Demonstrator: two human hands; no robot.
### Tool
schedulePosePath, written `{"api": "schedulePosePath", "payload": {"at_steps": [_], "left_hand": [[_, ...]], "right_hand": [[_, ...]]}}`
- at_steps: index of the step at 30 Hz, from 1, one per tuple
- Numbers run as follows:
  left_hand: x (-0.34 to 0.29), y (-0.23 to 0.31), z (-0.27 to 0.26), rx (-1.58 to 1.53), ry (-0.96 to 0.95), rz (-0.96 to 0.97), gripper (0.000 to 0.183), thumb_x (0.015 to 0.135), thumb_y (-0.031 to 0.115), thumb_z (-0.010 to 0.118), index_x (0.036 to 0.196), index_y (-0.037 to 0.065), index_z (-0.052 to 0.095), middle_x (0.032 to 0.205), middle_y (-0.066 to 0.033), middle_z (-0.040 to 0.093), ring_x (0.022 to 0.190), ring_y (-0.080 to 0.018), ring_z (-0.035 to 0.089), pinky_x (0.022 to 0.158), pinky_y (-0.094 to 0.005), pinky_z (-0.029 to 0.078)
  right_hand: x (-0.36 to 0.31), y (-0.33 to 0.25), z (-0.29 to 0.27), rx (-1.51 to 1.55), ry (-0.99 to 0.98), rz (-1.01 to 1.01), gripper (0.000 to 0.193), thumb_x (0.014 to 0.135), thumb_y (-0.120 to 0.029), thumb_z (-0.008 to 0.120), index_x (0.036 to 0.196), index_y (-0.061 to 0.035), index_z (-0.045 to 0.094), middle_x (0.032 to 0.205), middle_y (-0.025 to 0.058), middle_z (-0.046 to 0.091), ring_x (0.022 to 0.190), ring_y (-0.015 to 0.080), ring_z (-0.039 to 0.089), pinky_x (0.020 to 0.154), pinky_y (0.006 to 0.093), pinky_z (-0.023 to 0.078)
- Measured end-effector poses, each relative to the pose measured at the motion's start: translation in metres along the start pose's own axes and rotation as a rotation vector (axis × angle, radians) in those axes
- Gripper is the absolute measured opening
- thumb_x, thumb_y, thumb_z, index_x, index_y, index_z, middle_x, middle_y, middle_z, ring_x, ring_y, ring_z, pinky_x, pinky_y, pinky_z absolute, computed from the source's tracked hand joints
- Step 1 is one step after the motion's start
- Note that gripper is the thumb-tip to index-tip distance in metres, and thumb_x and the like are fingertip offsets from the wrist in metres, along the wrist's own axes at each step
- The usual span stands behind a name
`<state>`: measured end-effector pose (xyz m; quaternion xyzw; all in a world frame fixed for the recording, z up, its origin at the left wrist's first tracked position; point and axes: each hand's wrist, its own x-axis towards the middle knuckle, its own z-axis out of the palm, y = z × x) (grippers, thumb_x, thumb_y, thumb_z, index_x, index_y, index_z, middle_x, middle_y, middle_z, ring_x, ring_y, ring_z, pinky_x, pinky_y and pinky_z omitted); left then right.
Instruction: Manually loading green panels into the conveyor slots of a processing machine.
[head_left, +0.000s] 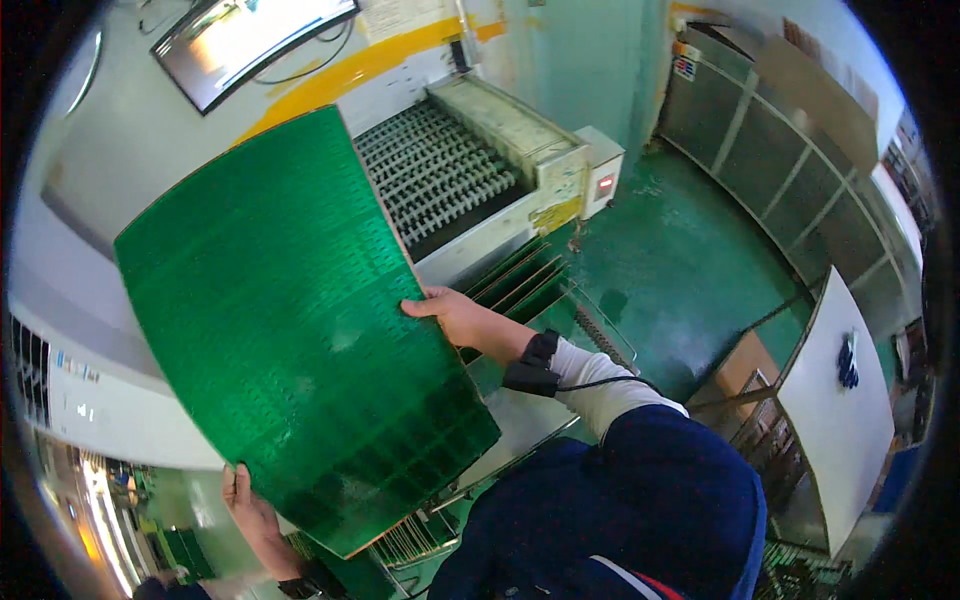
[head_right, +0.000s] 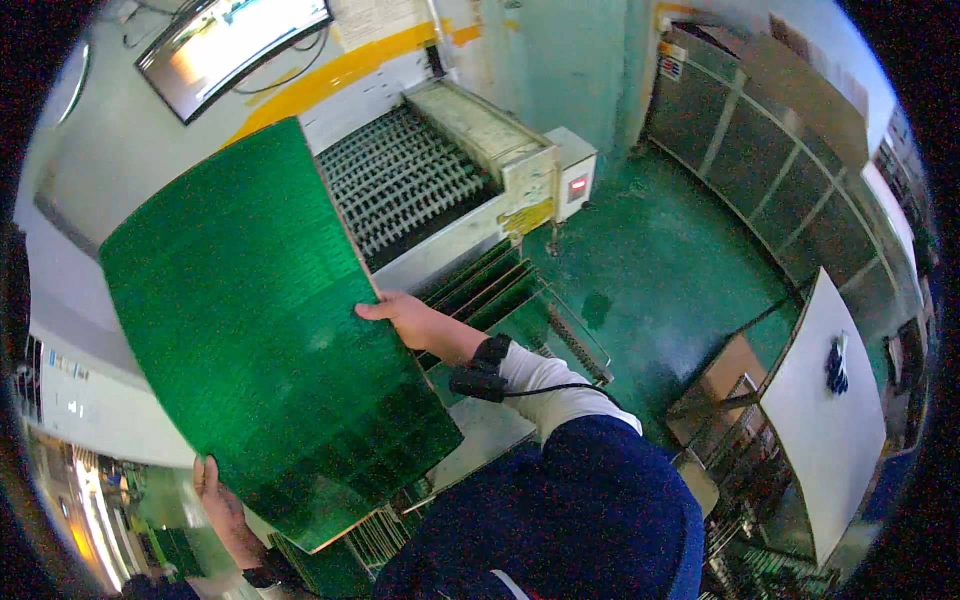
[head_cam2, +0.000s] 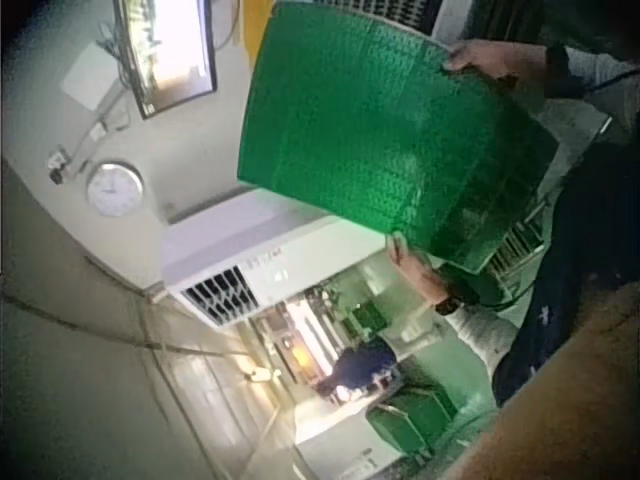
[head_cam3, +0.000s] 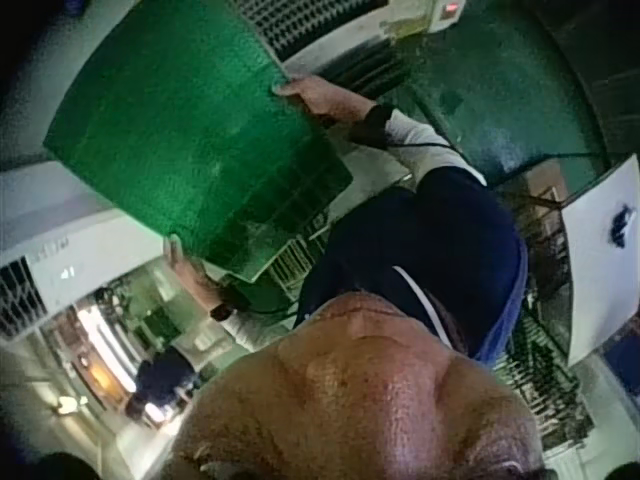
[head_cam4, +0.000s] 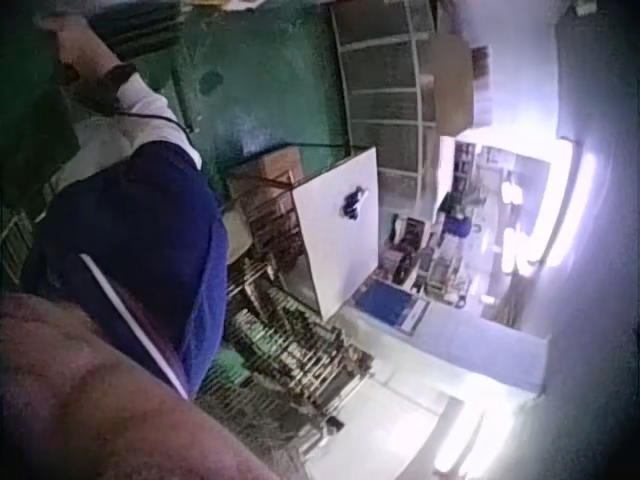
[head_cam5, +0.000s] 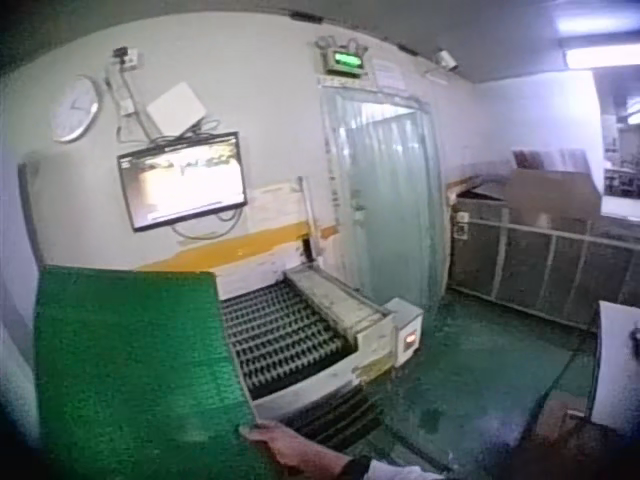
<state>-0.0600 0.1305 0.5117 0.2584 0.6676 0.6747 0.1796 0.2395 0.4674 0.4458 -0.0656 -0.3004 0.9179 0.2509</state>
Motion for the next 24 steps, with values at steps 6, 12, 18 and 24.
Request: {"api": "schedulePosePath", "payload": {"at_steps": [6, 12, 18, 24], "left_hand": [[0.021, -0.006, 0.028, -0.129, -0.1, -0.034, 0.044, 0.092, 0.026, 0.043, 0.129, 0.004, 0.038, 0.122, -0.0113, 0.049, 0.109, -0.0191, 0.047, 0.094, -0.0326, 0.033], [-0.014, -0.114, -0.046, -0.276, 0.07, -0.171, 0.039, 0.088, 0.022, 0.051, 0.122, 0.003, 0.045, 0.11, -0.0093, 0.054, 0.092, -0.0163, 0.054, 0.079, -0.0278, 0.043], [-0.121, -0.178, -0.071, -0.601, 0.307, -0.376, 0.023, 0.088, 0.019, 0.051, 0.106, 0.005, 0.054, 0.096, -0.0068, 0.059, 0.084, -0.0194, 0.056, 0.072, -0.0284, 0.047], [-0.262, -0.284, -0.148, -0.916, 0.777, -0.508, 0.013, 0.087, 0.018, 0.049, 0.089, 0.007, 0.054, 0.09, -0.0042, 0.059, 0.08, -0.0186, 0.056, 0.07, -0.0299, 0.048]], "right_hand": [[-0.023, -0.043, -0.057, 0.082, 0.214, -0.18, 0.036, 0.086, -0.024, 0.055, 0.114, -0.0012, 0.049, 0.103, 0.0114, 0.059, 0.089, 0.0234, 0.06, 0.075, 0.039, 0.05], [-0.004, -0.07, -0.057, 0.102, 0.196, -0.33, 0.033, 0.081, -0.009, 0.058, 0.112, -0.0005, 0.049, 0.099, 0.0106, 0.057, 0.094, 0.0261, 0.055, 0.086, 0.0443, 0.043], [0.058, -0.055, -0.117, 0.059, 0.304, -0.14, 0.012, 0.077, -0.005, 0.061, 0.087, -0.0066, 0.056, 0.093, 0.0071, 0.059, 0.086, 0.0216, 0.056, 0.077, 0.0397, 0.044], [0.103, -0.039, -0.121, 0.069, 0.394, -0.15, 0.005, 0.079, -0.007, 0.061, 0.08, -0.0065, 0.056, 0.082, 0.006, 0.058, 0.08, 0.0211, 0.055, 0.078, 0.0385, 0.043]]}}
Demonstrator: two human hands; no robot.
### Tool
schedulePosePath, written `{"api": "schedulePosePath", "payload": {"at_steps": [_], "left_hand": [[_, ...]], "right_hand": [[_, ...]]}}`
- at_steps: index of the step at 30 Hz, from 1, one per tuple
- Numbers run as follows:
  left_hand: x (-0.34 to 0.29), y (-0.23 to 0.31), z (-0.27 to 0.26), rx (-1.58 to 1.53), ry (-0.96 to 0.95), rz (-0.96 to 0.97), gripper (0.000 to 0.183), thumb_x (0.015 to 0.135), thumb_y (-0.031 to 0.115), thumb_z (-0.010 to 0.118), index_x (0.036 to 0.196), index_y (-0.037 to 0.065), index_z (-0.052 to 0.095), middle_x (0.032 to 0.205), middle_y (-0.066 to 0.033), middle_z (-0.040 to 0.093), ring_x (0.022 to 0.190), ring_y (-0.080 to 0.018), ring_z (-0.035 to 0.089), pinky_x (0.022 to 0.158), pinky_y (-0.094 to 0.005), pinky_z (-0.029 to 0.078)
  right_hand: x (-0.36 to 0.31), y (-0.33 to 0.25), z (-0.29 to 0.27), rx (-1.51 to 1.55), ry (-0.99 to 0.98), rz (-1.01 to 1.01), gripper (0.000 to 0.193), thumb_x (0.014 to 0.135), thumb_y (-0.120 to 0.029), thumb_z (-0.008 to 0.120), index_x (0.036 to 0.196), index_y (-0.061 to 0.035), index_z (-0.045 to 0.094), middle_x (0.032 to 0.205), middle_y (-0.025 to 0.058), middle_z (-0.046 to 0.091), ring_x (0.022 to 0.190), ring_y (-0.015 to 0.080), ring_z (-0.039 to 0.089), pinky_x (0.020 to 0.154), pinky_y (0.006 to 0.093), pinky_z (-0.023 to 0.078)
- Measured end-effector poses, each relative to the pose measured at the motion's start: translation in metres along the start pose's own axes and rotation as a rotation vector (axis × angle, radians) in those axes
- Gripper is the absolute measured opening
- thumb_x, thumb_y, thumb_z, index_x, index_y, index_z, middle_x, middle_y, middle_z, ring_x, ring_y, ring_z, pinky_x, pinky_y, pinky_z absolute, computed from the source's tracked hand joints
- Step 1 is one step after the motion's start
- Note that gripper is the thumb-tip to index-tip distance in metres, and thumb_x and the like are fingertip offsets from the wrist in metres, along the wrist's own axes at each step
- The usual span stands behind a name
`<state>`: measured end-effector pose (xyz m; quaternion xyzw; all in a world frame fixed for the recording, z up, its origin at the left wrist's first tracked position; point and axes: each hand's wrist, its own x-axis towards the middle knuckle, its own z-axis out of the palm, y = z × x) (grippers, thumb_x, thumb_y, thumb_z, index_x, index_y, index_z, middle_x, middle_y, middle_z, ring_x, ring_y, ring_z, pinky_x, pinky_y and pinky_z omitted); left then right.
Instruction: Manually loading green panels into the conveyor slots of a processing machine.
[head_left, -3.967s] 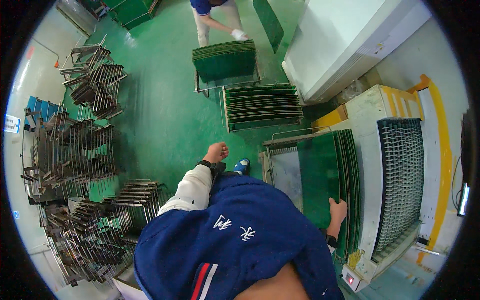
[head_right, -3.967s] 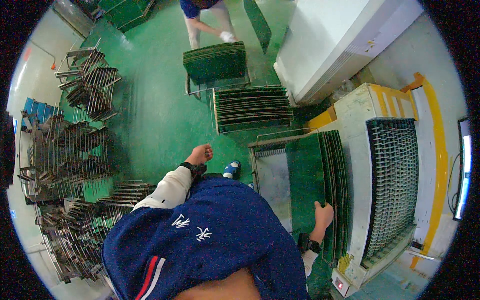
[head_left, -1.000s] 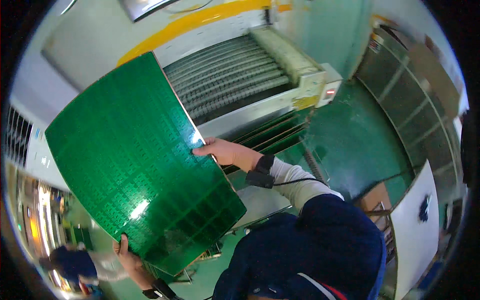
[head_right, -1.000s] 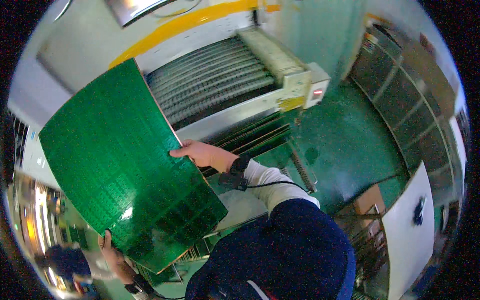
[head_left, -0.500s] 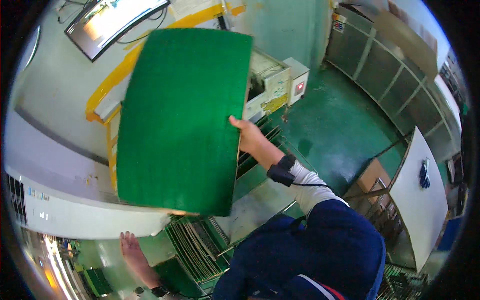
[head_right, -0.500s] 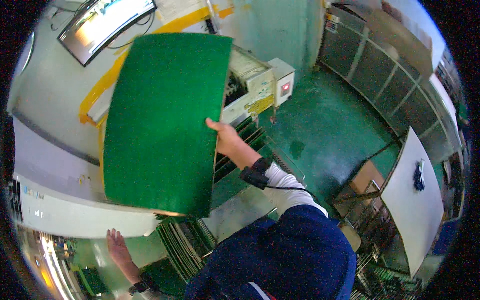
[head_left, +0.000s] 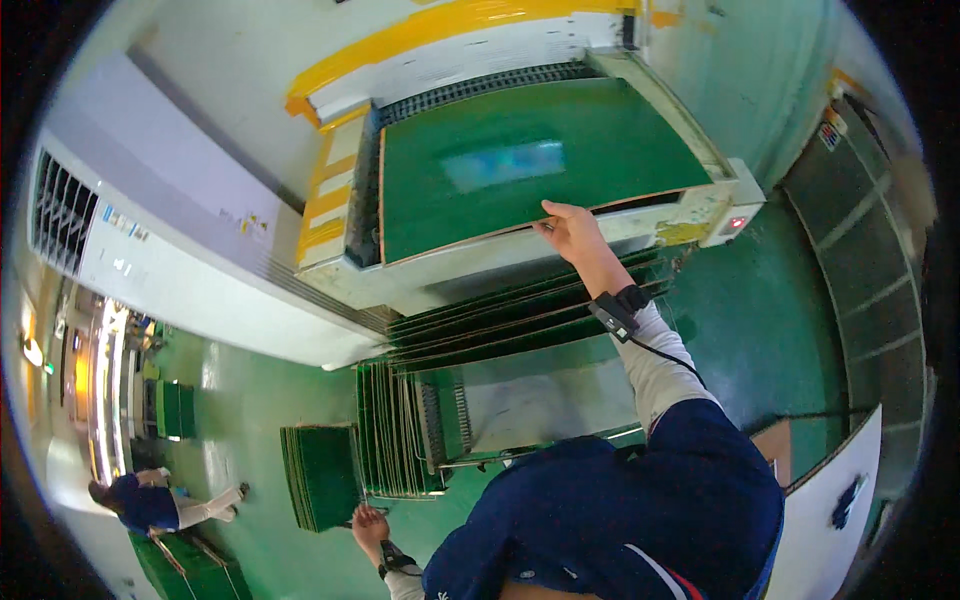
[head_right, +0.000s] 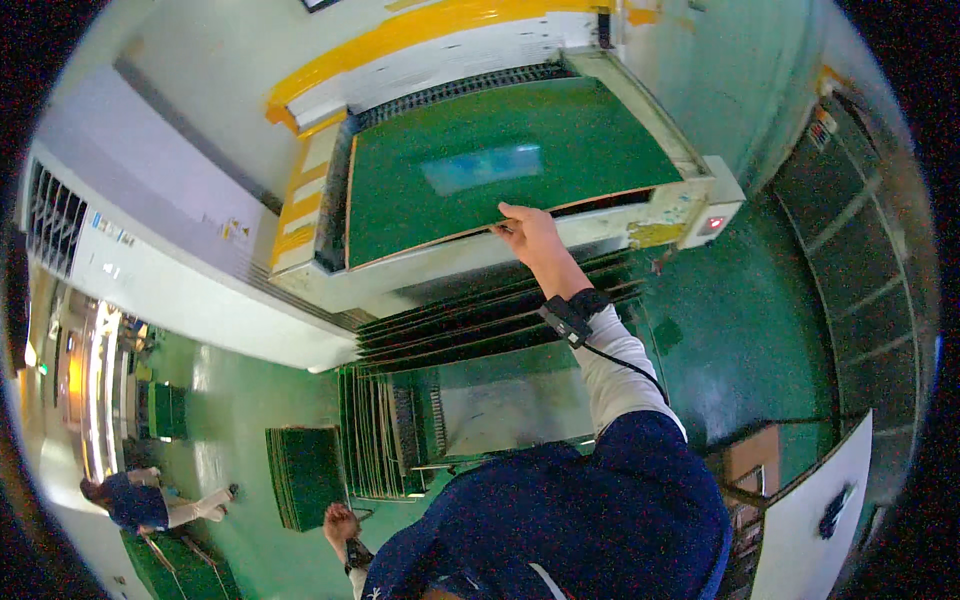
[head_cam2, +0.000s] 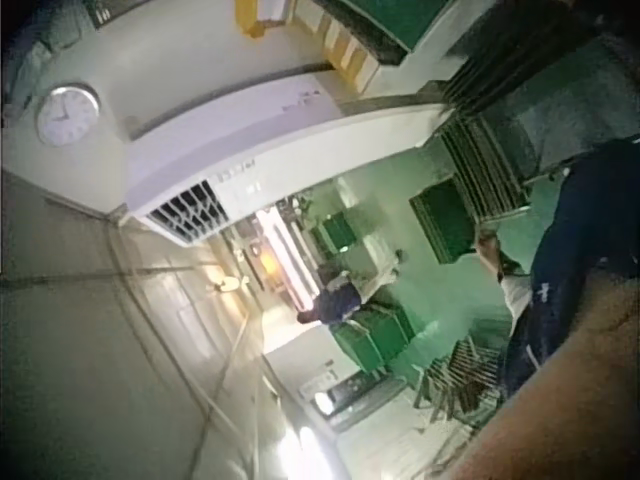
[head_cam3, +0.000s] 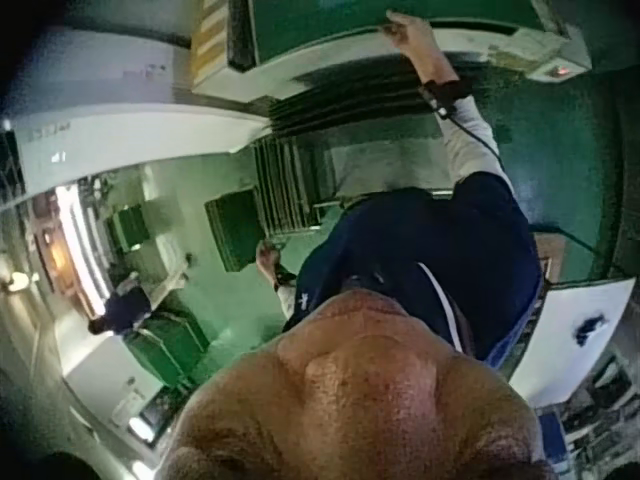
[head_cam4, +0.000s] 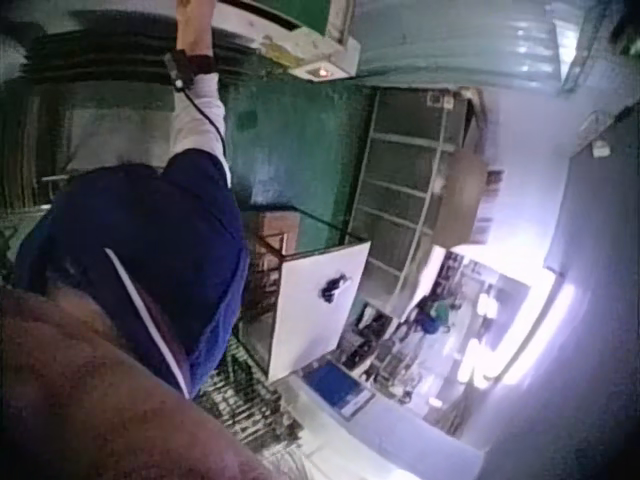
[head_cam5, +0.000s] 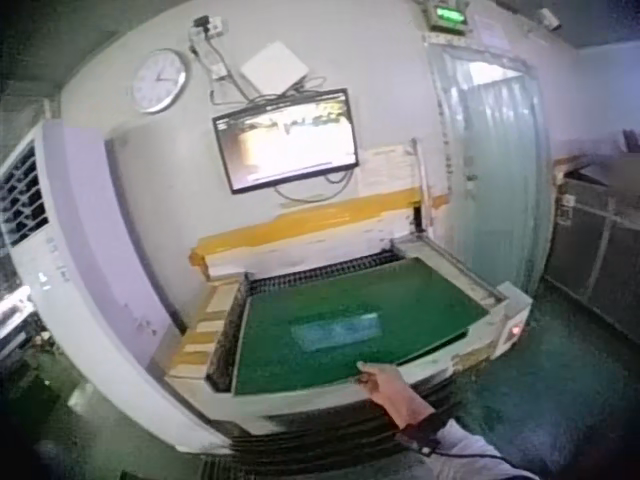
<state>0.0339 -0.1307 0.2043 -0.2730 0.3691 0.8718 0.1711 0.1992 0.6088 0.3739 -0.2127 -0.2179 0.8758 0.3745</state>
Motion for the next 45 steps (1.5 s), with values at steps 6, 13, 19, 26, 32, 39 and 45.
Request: {"api": "schedulePosePath", "payload": {"at_steps": [6, 13, 19, 26, 32, 39, 45], "left_hand": [[-0.041, -0.047, -0.129, 0.069, 0.253, -0.023, 0.01, 0.085, 0.017, 0.046, 0.082, 0.008, 0.051, 0.08, -0.0015, 0.056, 0.074, -0.0165, 0.056, 0.065, -0.0298, 0.049], [-0.088, -0.079, -0.084, -0.007, 0.635, 0.007, 0.011, 0.084, 0.017, 0.045, 0.086, 0.009, 0.051, 0.081, -0.0014, 0.057, 0.07, -0.017, 0.056, 0.06, -0.0297, 0.049], [-0.077, -0.071, -0.116, -0.049, 0.301, -0.056, 0.012, 0.084, 0.019, 0.047, 0.086, 0.009, 0.053, 0.08, -0.0005, 0.059, 0.07, -0.0188, 0.056, 0.062, -0.0317, 0.048], [-0.066, -0.083, -0.097, -0.037, 0.506, -0.029, 0.012, 0.084, 0.018, 0.047, 0.084, 0.008, 0.053, 0.082, -0.0012, 0.059, 0.071, -0.0194, 0.055, 0.065, -0.0304, 0.047], [-0.063, -0.09, -0.069, -0.004, 0.443, -0.08, 0.011, 0.085, 0.015, 0.044, 0.081, 0.008, 0.051, 0.078, -0.0019, 0.056, 0.069, -0.0185, 0.053, 0.063, -0.0295, 0.044], [-0.061, -0.083, -0.102, 0.022, 0.254, -0.127, 0.01, 0.085, 0.017, 0.047, 0.086, 0.009, 0.051, 0.088, -0.0024, 0.057, 0.077, -0.0196, 0.053, 0.067, -0.0303, 0.045], [-0.066, -0.098, -0.098, -0.04, 0.456, -0.113, 0.009, 0.084, 0.017, 0.047, 0.087, 0.01, 0.052, 0.088, -0.0024, 0.057, 0.079, -0.0209, 0.053, 0.07, -0.032, 0.045]], "right_hand": [[0.04, 0.019, 0.012, 0.0, 0.036, 0.025, 0.007, 0.081, -0.006, 0.059, 0.077, -0.0054, 0.053, 0.081, 0.0063, 0.057, 0.079, 0.0207, 0.056, 0.08, 0.0375, 0.045], [0.083, 0.026, 0.013, -0.029, 0.054, 0.046, 0.01, 0.081, -0.006, 0.059, 0.077, -0.0051, 0.05, 0.074, 0.004, 0.05, 0.071, 0.0188, 0.052, 0.081, 0.0376, 0.046], [0.108, 0.024, 0.028, 0.009, 0.081, 0.067, 0.009, 0.085, -0.009, 0.055, 0.083, -0.0023, 0.05, 0.081, 0.0088, 0.054, 0.077, 0.0204, 0.054, 0.081, 0.0371, 0.047], [0.094, -0.005, 0.032, -0.355, -0.038, 0.409, 0.03, 0.087, -0.026, 0.052, 0.097, 0.0019, 0.055, 0.087, 0.0147, 0.062, 0.073, 0.0218, 0.062, 0.061, 0.0283, 0.052], [0.098, -0.011, 0.029, -0.999, -0.056, 0.039, 0.028, 0.081, -0.028, 0.057, 0.09, -0.0019, 0.061, 0.09, 0.0124, 0.064, 0.075, 0.0209, 0.062, 0.06, 0.0288, 0.05], [0.082, 0.002, 0.031, -2.088, -0.068, -0.644, 0.035, 0.079, -0.034, 0.055, 0.111, -0.0208, 0.059, 0.129, 0.0077, 0.045, 0.123, 0.0316, 0.034, 0.1, 0.0483, 0.026], [0.098, -0.001, 0.027, -2.102, -0.079, -0.62, 0.042, 0.08, -0.036, 0.054, 0.12, -0.0239, 0.052, 0.136, 0.0077, 0.036, 0.127, 0.0315, 0.029, 0.103, 0.0486, 0.021]]}}
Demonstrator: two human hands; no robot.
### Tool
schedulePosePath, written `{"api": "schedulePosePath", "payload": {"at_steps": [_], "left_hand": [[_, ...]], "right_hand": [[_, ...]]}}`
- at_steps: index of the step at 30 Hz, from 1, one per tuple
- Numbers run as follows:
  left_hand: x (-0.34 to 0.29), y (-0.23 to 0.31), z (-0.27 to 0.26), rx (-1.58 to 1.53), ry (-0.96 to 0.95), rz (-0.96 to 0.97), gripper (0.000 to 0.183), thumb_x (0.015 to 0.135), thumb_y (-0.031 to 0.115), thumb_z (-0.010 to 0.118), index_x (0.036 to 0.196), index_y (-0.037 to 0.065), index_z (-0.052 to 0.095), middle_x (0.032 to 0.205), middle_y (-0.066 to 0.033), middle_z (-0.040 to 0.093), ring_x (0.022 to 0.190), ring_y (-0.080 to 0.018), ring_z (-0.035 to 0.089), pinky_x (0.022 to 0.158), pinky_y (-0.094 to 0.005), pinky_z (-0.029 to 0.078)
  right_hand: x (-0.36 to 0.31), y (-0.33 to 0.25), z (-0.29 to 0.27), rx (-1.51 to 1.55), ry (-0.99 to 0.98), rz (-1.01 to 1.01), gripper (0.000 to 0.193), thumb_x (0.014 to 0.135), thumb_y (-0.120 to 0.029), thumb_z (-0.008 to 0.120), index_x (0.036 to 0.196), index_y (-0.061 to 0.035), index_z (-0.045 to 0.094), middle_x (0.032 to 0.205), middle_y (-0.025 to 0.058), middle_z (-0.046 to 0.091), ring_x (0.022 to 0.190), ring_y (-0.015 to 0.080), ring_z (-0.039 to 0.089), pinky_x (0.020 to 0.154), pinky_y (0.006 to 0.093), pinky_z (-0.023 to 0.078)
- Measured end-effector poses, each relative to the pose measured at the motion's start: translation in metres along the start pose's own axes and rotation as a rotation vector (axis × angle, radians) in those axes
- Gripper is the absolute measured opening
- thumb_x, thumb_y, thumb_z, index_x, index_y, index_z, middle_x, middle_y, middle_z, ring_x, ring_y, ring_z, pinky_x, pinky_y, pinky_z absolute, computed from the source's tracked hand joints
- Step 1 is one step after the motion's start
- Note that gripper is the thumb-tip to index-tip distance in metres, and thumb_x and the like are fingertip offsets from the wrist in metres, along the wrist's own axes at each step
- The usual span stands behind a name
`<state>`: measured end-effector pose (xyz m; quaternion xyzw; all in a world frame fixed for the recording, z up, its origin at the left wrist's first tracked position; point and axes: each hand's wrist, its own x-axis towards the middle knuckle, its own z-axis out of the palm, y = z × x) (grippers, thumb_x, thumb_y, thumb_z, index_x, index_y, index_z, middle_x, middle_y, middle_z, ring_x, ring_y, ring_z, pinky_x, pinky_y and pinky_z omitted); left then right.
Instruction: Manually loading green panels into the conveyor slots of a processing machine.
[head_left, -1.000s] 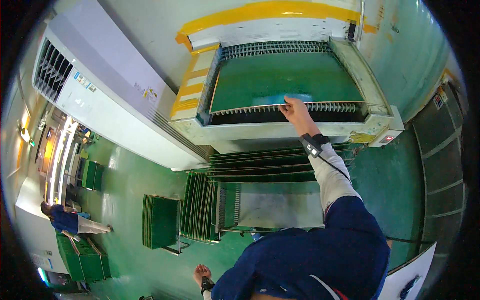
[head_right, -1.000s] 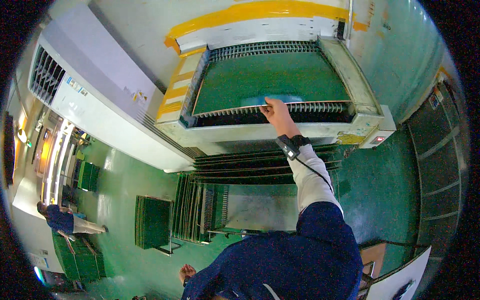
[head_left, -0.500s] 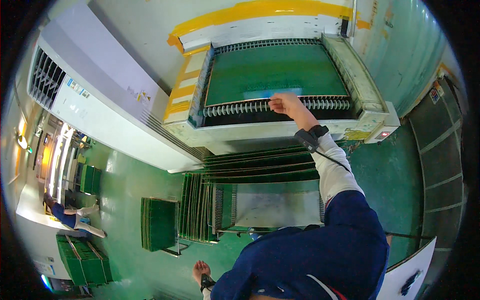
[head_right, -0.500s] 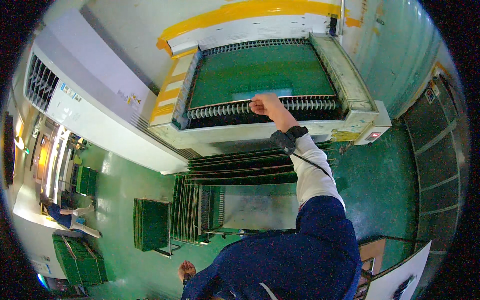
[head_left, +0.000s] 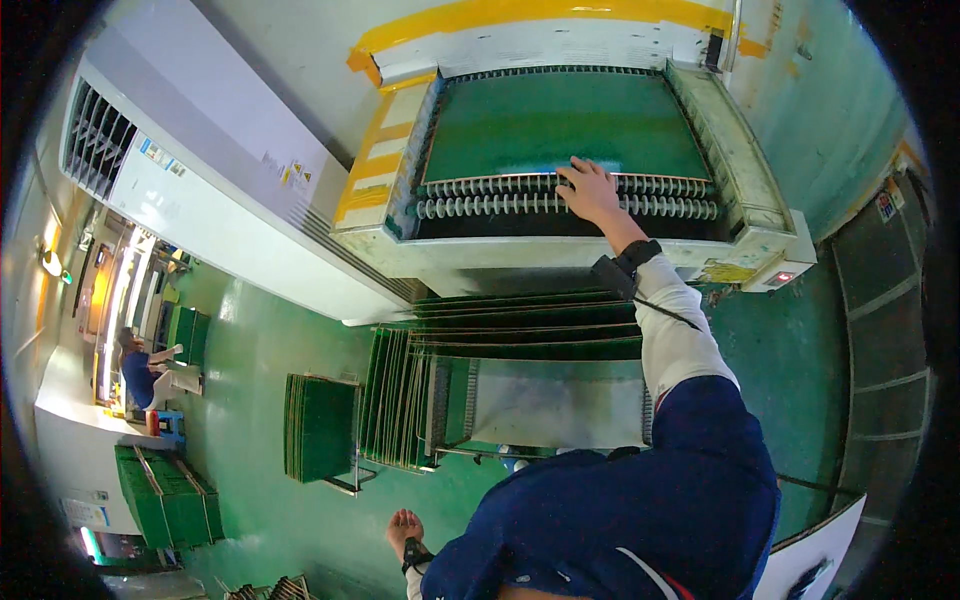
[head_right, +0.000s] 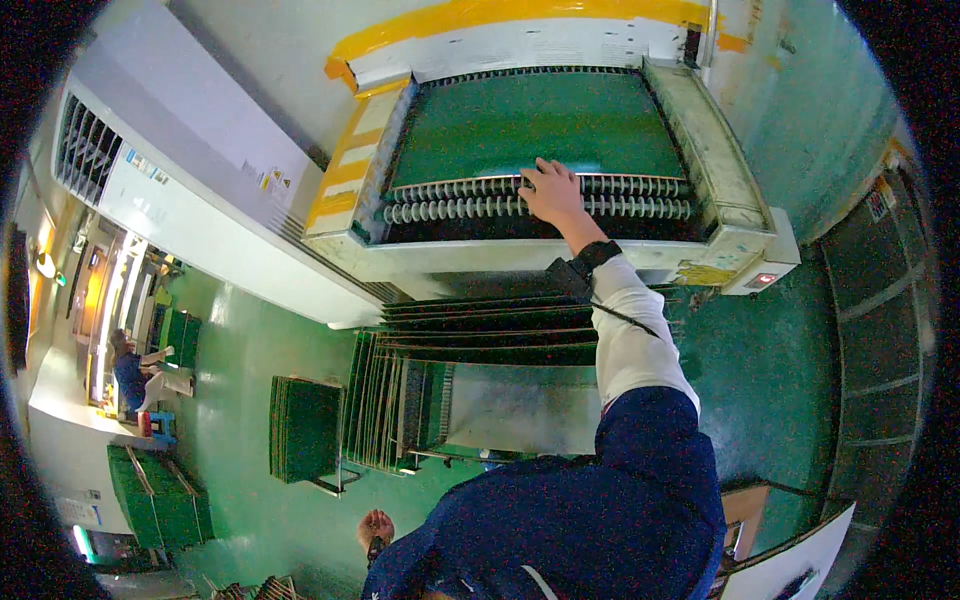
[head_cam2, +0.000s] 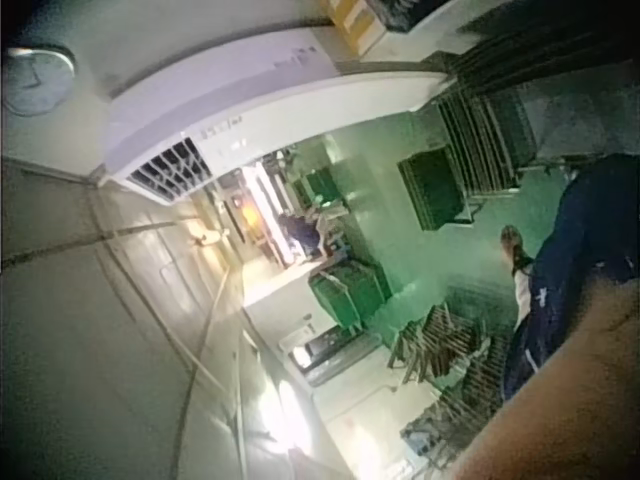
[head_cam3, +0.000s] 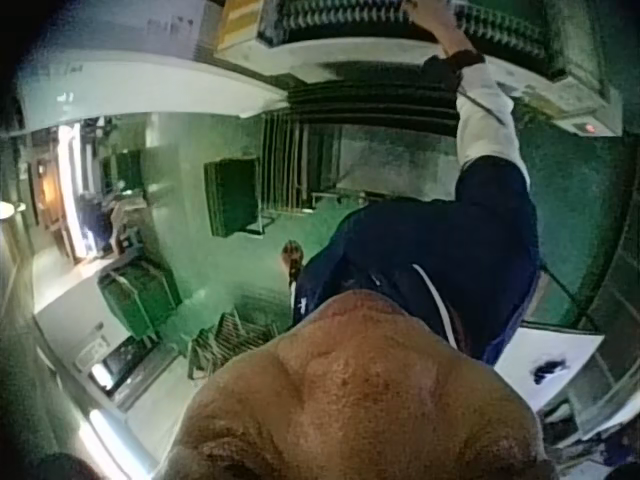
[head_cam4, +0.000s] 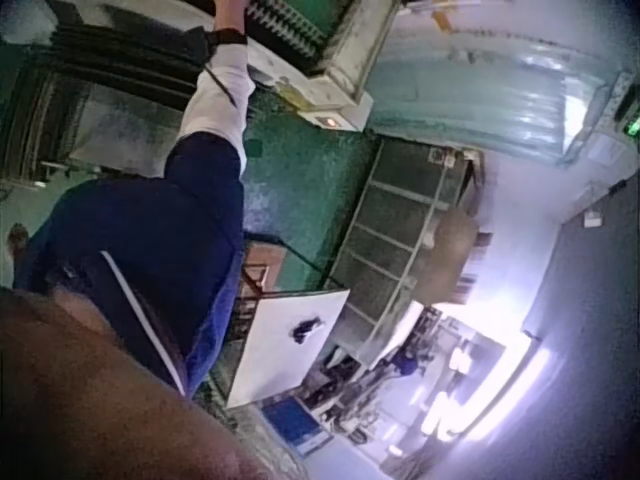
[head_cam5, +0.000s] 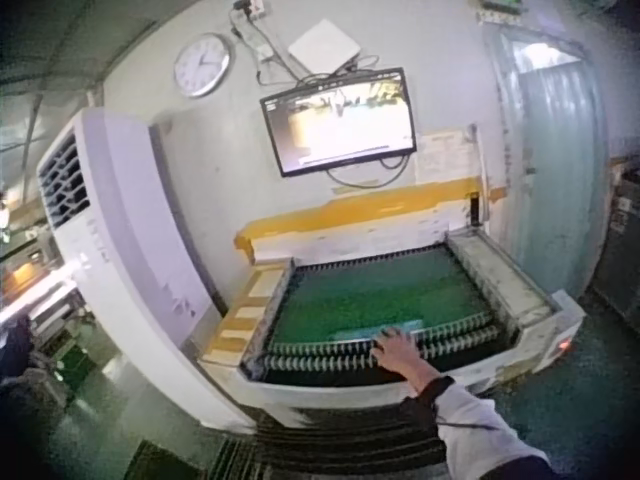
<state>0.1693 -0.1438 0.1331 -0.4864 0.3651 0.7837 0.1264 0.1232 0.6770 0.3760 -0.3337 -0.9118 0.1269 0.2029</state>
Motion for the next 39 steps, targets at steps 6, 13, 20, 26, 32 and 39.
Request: {"api": "schedulePosePath", "payload": {"at_steps": [6, 13, 20, 26, 32, 39], "left_hand": [[-0.019, -0.016, -0.01, 0.013, 0.079, 0.067, 0.013, 0.084, 0.021, 0.049, 0.091, 0.011, 0.052, 0.093, -0.0019, 0.058, 0.084, -0.0214, 0.052, 0.075, -0.0346, 0.044], [-0.034, -0.027, -0.018, -0.007, 0.049, 0.044, 0.014, 0.084, 0.021, 0.049, 0.093, 0.01, 0.052, 0.096, -0.0016, 0.057, 0.086, -0.0208, 0.052, 0.073, -0.0326, 0.045], [-0.012, -0.031, -0.049, -0.053, -0.037, 0.068, 0.011, 0.084, 0.017, 0.048, 0.088, 0.007, 0.053, 0.078, -0.0027, 0.056, 0.074, -0.0203, 0.053, 0.07, -0.0312, 0.046], [-0.018, -0.038, -0.019, -0.08, -0.034, 0.016, 0.013, 0.084, 0.015, 0.05, 0.093, 0.007, 0.053, 0.092, -0.0041, 0.058, 0.082, -0.0205, 0.054, 0.07, -0.0324, 0.047], [-0.041, -0.05, 0.028, -0.014, 0.071, 0.017, 0.021, 0.086, 0.018, 0.05, 0.104, 0.006, 0.052, 0.1, -0.0042, 0.056, 0.09, -0.0219, 0.054, 0.075, -0.0331, 0.046], [0.015, -0.064, -0.02, -0.132, -0.428, -0.095, 0.019, 0.089, 0.017, 0.046, 0.102, 0.004, 0.05, 0.097, -0.0076, 0.056, 0.085, -0.0247, 0.055, 0.071, -0.034, 0.046]], "right_hand": [[0.021, 0.003, 0.002, -0.027, -0.018, -0.002, 0.041, 0.08, -0.036, 0.055, 0.12, -0.0252, 0.052, 0.136, 0.0047, 0.036, 0.126, 0.0312, 0.03, 0.101, 0.0495, 0.025], [0.036, 0.011, -0.002, -0.08, -0.061, -0.031, 0.043, 0.081, -0.037, 0.053, 0.122, -0.0222, 0.05, 0.135, 0.007, 0.037, 0.126, 0.0317, 0.03, 0.101, 0.0489, 0.027], [0.009, -0.004, 0.002, -0.027, -0.07, -0.122, 0.04, 0.079, -0.036, 0.056, 0.114, -0.0165, 0.056, 0.127, 0.0102, 0.046, 0.116, 0.0343, 0.04, 0.096, 0.0462, 0.033], [-0.068, -0.036, -0.03, 0.27, -0.093, -0.268, 0.03, 0.08, -0.029, 0.058, 0.102, -0.0095, 0.062, 0.111, 0.0106, 0.057, 0.103, 0.0288, 0.052, 0.088, 0.0368, 0.041], [-0.16, -0.066, -0.046, 0.749, -0.449, -0.184, 0.02, 0.085, -0.014, 0.055, 0.101, -0.0026, 0.061, 0.09, 0.006, 0.063, 0.085, 0.0131, 0.058, 0.076, 0.0246, 0.044], [-0.234, -0.098, -0.019, 0.683, -0.571, -0.292, 0.028, 0.078, -0.013, 0.061, 0.104, -0.0039, 0.058, 0.095, 0.0123, 0.061, 0.085, 0.0235, 0.06, 0.074, 0.032, 0.046]]}}
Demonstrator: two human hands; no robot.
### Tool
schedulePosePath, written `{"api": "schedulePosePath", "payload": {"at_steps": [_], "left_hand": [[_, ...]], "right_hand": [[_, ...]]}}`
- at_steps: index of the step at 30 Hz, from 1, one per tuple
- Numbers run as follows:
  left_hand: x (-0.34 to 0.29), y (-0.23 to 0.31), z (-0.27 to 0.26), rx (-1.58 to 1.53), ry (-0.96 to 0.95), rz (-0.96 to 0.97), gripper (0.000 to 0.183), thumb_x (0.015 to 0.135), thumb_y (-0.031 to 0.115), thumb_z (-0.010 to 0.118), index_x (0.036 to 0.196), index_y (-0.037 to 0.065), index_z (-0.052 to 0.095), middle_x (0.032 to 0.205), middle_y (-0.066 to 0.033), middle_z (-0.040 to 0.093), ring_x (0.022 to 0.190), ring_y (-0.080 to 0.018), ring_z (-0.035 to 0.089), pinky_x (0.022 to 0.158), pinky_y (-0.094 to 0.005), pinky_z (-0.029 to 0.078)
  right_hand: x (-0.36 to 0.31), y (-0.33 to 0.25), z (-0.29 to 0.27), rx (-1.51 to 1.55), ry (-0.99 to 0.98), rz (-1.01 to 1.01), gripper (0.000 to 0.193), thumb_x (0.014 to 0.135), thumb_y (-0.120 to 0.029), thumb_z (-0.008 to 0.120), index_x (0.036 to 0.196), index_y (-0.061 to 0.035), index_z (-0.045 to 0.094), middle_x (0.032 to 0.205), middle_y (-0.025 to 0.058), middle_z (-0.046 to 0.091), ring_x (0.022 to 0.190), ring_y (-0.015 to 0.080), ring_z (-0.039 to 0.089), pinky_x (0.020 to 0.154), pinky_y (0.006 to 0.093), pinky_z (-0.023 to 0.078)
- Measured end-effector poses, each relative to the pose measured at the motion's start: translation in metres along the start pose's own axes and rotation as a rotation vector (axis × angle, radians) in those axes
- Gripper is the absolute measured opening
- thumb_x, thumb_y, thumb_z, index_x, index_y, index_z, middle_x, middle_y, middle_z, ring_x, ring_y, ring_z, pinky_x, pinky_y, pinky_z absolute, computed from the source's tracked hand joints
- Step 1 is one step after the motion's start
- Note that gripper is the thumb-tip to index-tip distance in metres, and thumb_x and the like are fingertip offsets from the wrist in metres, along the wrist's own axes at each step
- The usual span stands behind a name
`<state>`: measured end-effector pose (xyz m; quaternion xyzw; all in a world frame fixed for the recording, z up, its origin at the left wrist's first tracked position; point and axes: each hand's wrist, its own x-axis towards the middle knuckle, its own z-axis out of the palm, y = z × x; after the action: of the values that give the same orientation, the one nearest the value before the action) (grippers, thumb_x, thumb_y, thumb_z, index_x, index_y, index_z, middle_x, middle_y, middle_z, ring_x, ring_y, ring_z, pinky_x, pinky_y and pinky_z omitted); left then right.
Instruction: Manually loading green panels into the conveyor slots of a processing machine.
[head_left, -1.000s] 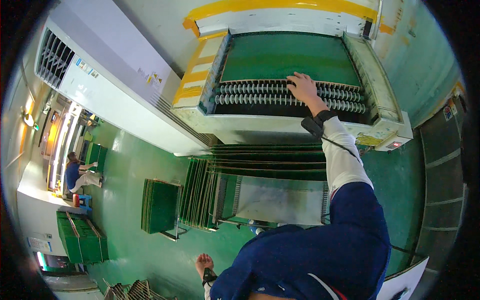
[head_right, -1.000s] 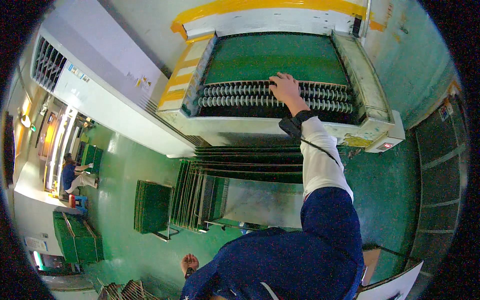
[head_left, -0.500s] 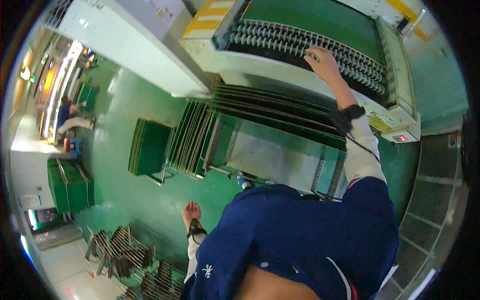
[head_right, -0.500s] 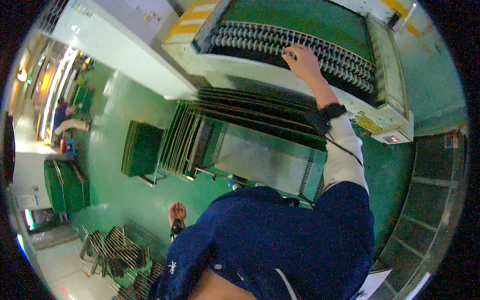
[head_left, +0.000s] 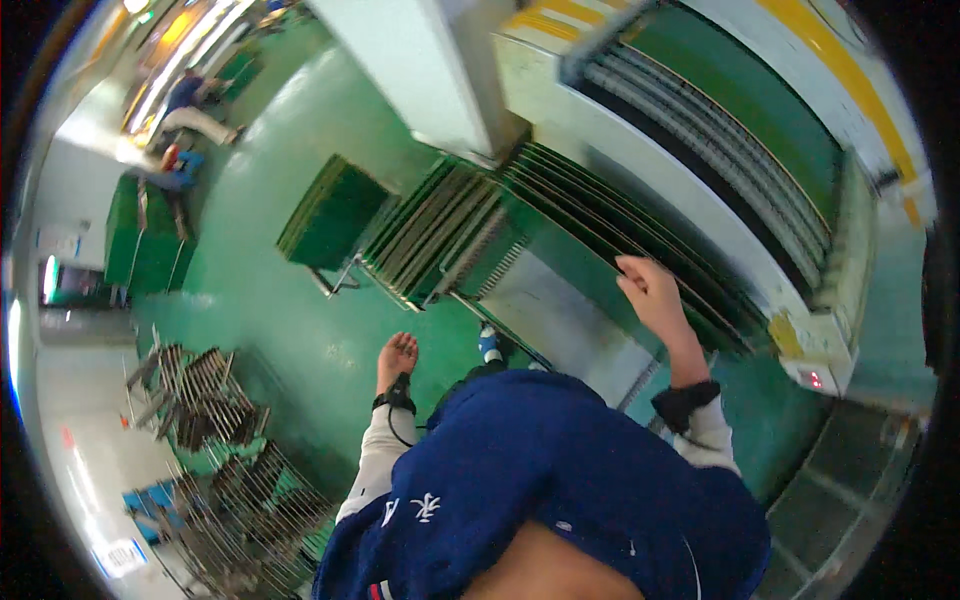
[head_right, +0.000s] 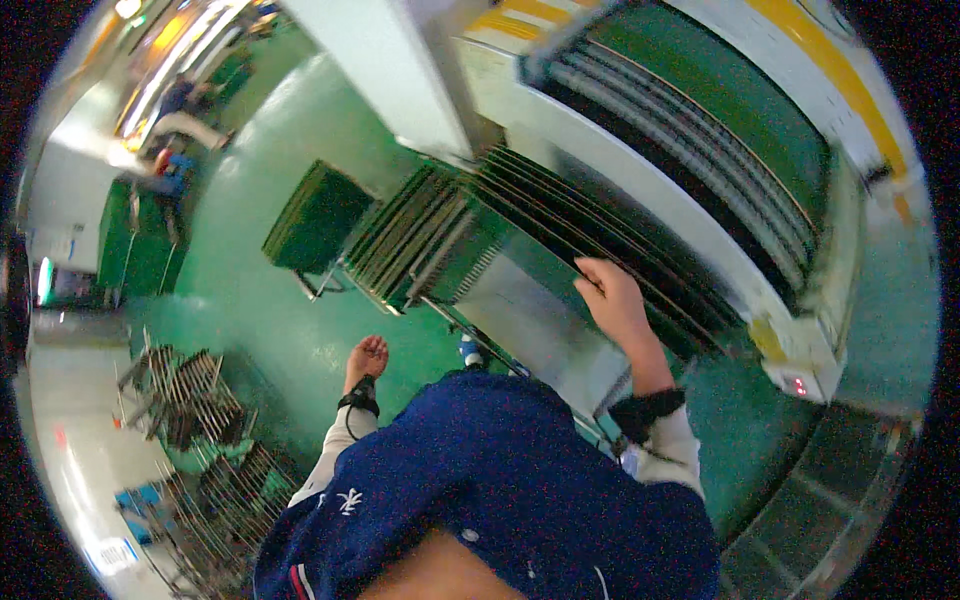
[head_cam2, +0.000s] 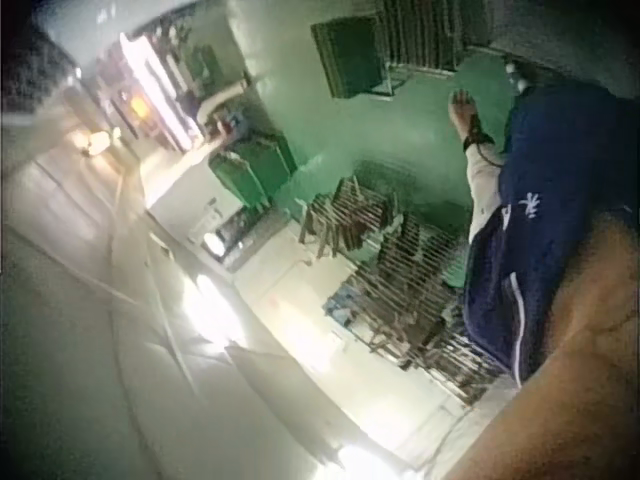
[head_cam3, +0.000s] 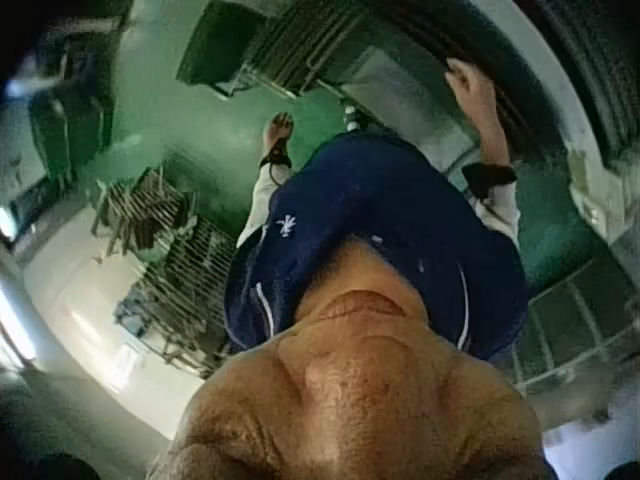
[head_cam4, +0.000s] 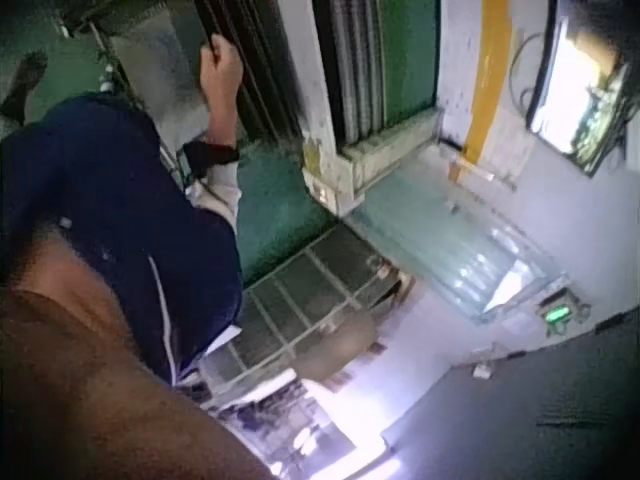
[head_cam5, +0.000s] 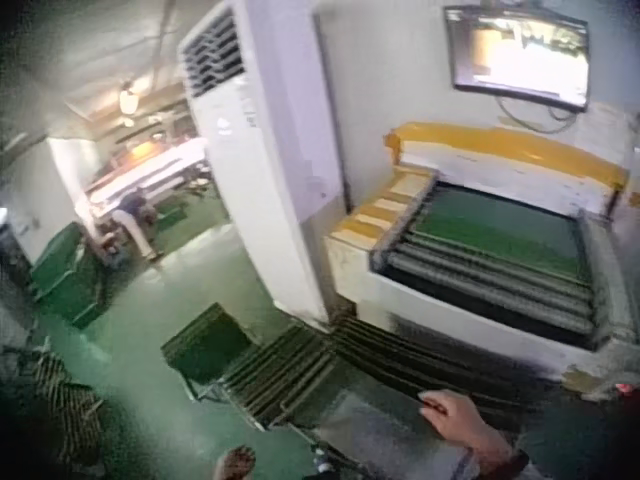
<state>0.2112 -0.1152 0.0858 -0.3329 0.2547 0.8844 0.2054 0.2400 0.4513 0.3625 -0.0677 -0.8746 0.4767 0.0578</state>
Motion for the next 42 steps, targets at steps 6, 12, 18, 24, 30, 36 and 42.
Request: {"api": "schedulePosePath", "payload": {"at_steps": [6, 12, 18, 24, 30, 36, 42], "left_hand": [[-0.016, -0.014, 0.014, 0.053, 0.147, 0.139, 0.02, 0.088, 0.016, 0.047, 0.102, 0.002, 0.048, 0.093, -0.0111, 0.056, 0.077, -0.024, 0.054, 0.067, -0.0337, 0.047], [-0.034, -0.014, 0.021, 0.105, 0.403, 0.11, 0.024, 0.089, 0.015, 0.045, 0.109, 0.001, 0.046, 0.097, -0.0121, 0.055, 0.079, -0.0238, 0.055, 0.068, -0.0336, 0.048], [-0.009, 0.004, 0.01, 0.055, 0.294, 0.159, 0.025, 0.089, 0.013, 0.044, 0.111, 0.001, 0.046, 0.099, -0.0121, 0.055, 0.082, -0.0241, 0.056, 0.066, -0.0326, 0.048], [-0.004, 0.02, 0.039, 0.008, 0.366, 0.13, 0.013, 0.087, 0.016, 0.048, 0.093, 0.004, 0.051, 0.084, -0.0072, 0.056, 0.068, -0.0212, 0.054, 0.061, -0.0329, 0.047], [-0.009, 0.029, 0.014, 0.022, 0.341, 0.154, 0.028, 0.09, 0.014, 0.043, 0.114, 0.001, 0.045, 0.1, -0.0119, 0.053, 0.077, -0.0238, 0.054, 0.067, -0.0338, 0.048], [-0.018, 0.032, 0.008, 0.032, 0.405, 0.169, 0.029, 0.089, 0.015, 0.043, 0.114, 0.001, 0.046, 0.098, -0.0116, 0.056, 0.08, -0.024, 0.055, 0.07, -0.0337, 0.047], [-0.014, 0.031, 0.008, 0.057, 0.405, 0.172, 0.028, 0.089, 0.015, 0.043, 0.113, 0.001, 0.046, 0.102, -0.0129, 0.055, 0.081, -0.025, 0.055, 0.069, -0.0335, 0.048]], "right_hand": [[-0.004, 0.024, 0.027, -0.322, -0.028, 0.065, 0.032, 0.077, -0.018, 0.06, 0.104, -0.0025, 0.057, 0.098, 0.0168, 0.06, 0.091, 0.0328, 0.057, 0.079, 0.0392, 0.044], [0.006, 0.031, 0.04, -0.598, -0.131, 0.288, 0.034, 0.075, -0.023, 0.061, 0.097, 0.0015, 0.06, 0.089, 0.0221, 0.061, 0.085, 0.0357, 0.058, 0.072, 0.043, 0.044], [0.02, 0.051, 0.038, -0.607, -0.199, 0.43, 0.041, 0.074, -0.024, 0.063, 0.106, 0.0011, 0.059, 0.101, 0.0203, 0.06, 0.096, 0.033, 0.057, 0.08, 0.0401, 0.045], [0.014, 0.041, 0.041, -0.706, -0.142, 0.345, 0.042, 0.073, -0.023, 0.065, 0.106, 0.0007, 0.058, 0.101, 0.0201, 0.06, 0.095, 0.0331, 0.057, 0.08, 0.0404, 0.045], [0.012, 0.023, 0.051, -0.673, -0.221, 0.435, 0.041, 0.069, -0.024, 0.066, 0.101, 0.0003, 0.061, 0.098, 0.0207, 0.061, 0.094, 0.034, 0.058, 0.081, 0.0411, 0.045], [0.011, 0.016, 0.055, -0.724, -0.118, 0.459, 0.036, 0.07, -0.024, 0.066, 0.097, -0.0018, 0.062, 0.095, 0.0191, 0.062, 0.09, 0.0338, 0.058, 0.077, 0.0421, 0.045], [0.014, -0.004, 0.057, -0.742, -0.101, 0.515, 0.049, 0.067, -0.027, 0.068, 0.107, 0.0006, 0.059, 0.102, 0.0209, 0.06, 0.096, 0.0333, 0.057, 0.082, 0.0407, 0.044]]}}
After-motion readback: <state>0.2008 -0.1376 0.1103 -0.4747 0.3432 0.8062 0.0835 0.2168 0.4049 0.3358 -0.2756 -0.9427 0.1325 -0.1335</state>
